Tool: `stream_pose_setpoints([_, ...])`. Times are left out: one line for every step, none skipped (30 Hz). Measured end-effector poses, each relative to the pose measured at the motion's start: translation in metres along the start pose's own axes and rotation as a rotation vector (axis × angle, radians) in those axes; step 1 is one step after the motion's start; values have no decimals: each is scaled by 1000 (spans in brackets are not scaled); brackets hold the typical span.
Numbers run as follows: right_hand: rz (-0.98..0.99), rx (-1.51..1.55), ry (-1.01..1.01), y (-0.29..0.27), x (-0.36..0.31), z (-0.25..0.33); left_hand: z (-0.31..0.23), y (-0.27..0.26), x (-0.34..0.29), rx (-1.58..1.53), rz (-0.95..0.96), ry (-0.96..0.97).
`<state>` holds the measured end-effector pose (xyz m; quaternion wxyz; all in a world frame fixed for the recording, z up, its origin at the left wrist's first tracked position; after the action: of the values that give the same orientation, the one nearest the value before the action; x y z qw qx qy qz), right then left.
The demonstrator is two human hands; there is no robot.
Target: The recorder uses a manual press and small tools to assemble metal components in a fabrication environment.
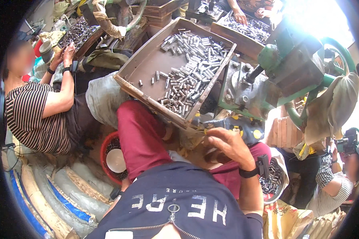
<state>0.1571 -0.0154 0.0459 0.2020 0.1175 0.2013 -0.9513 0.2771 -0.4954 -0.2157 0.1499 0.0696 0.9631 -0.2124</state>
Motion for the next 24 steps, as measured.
stream_pose_setpoints([-1, 46, 31, -1, -1, 3, -2, -7, 0, 7, -6, -3])
stream_pose_setpoints([9, 51, 23, 1, 0, 5, 6, -7, 4, 266, 112, -158])
stream_pose_setpoints([36, 18, 10, 5, -1, 7, 14, -11, 5, 524, 230, -318])
stream_pose_setpoints([62, -13, -4, 9, -1, 8, 23, -15, 1, 781, 349, -481])
stream_pose_setpoints([77, -4, -10, 13, -4, 6, 13, -16, -17, 706, 246, -706])
stream_pose_setpoints([114, -66, -62, 16, -3, 14, 66, -8, -35, 729, 389, -195])
stream_pose_setpoints([117, -48, -2, 18, -6, 8, 70, -7, -37, 653, 409, -315])
stream_pose_setpoints([117, -18, 57, 22, -10, 1, 64, -2, -44, 627, 471, -386])
stream_pose_setpoints([98, 0, -11, 24, -14, -3, 59, 0, -53, 625, 541, -445])
stream_pose_setpoints([89, 22, -16, 26, -18, -10, 52, 0, -61, 637, 622, -489])
stream_pose_setpoints([89, 32, -15, 28, -21, -15, 43, -2, -69, 671, 716, -521])
stream_pose_setpoints([88, 40, -15, 29, -24, -20, 30, -4, -77, 713, 829, -553])
stream_pose_setpoints([86, 62, -11, 29, -27, -23, 12, -7, -84, 759, 948, -575])
stream_pose_setpoints([77, 78, -19, 27, -30, -28, -11, -11, -92, 803, 1080, -594])
stream_pose_setpoints([79, 90, -14, 27, -31, -34, -35, -15, -100, 853, 1215, -608])
stream_pose_setpoints([85, 101, -8, 27, -32, -40, -63, -19, -107, 899, 1347, -611])
stream_pose_setpoints([54, 106, 19, 26, -40, -43, -92, -23, -102, 948, 1505, -579])
stream_pose_setpoints([42, 120, 14, 25, -42, -46, -125, -28, -102, 991, 1610, -556])
stream_pose_setpoints([51, 129, 13, 24, -42, -49, -161, -30, -99, 1020, 1699, -528])
stream_pose_setpoints([64, 137, 11, 26, -42, -52, -196, -32, -94, 1051, 1763, -489])
stream_pose_setpoints([62, 147, 2, 27, -43, -55, -232, -32, -79, 1092, 1785, -432])
stream_pose_setpoints([65, 157, -5, 29, -43, -57, -270, -30, -55, 1123, 1765, -354])
stream_pose_setpoints([68, 166, -10, 30, -43, -59, -306, -28, -33, 1137, 1726, -284])
stream_pose_setpoints([44, 166, 4, 31, -48, -61, -351, -19, 5, 1030, 1689, -97])
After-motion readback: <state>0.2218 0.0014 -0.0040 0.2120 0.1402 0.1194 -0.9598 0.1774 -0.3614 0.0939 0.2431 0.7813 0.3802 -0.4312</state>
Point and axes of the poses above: each hand's wrist, its own x-axis towards the middle knuckle, its own y-axis out of the palm, z = x × y, the point moved 8 cm from there along x, towards the middle knuckle, and after that the axes turned 14 degrees about z, right-handed, at the moved point
